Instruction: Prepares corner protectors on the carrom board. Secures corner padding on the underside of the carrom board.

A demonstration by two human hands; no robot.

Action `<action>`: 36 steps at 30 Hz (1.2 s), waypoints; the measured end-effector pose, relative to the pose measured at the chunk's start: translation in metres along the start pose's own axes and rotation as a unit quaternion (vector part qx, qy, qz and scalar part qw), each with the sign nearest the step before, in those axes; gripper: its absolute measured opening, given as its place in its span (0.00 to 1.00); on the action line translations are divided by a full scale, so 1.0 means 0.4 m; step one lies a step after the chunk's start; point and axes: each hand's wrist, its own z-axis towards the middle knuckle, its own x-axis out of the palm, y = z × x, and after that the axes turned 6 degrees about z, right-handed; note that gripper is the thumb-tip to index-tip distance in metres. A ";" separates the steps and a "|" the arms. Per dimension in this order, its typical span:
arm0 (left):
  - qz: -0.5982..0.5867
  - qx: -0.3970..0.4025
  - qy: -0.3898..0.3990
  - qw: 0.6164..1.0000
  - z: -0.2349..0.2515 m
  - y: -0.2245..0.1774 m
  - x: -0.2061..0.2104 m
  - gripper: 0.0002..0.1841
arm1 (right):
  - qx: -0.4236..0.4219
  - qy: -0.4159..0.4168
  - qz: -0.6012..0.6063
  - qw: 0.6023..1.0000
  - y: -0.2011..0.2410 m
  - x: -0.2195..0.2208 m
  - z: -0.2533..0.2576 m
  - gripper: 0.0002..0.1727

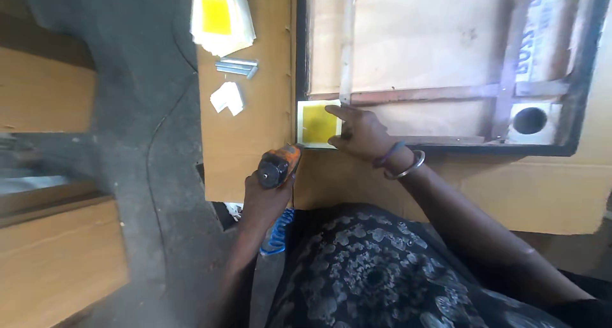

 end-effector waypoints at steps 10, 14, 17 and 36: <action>-0.006 0.020 0.006 1.000 0.141 -0.103 -0.050 0.21 | 0.010 0.006 0.022 1.000 -0.008 -0.001 0.001 0.39; -0.013 0.008 0.018 1.000 0.200 -0.123 -0.037 0.22 | -0.028 -0.023 0.026 0.999 -0.020 0.001 0.000 0.36; 0.003 0.009 0.022 1.000 0.199 -0.133 -0.049 0.21 | -0.028 -0.154 -0.036 0.987 -0.034 0.007 -0.026 0.27; 0.110 0.082 0.085 0.987 0.045 -0.217 -0.012 0.16 | 0.014 -0.195 -0.042 0.980 -0.089 -0.016 -0.064 0.35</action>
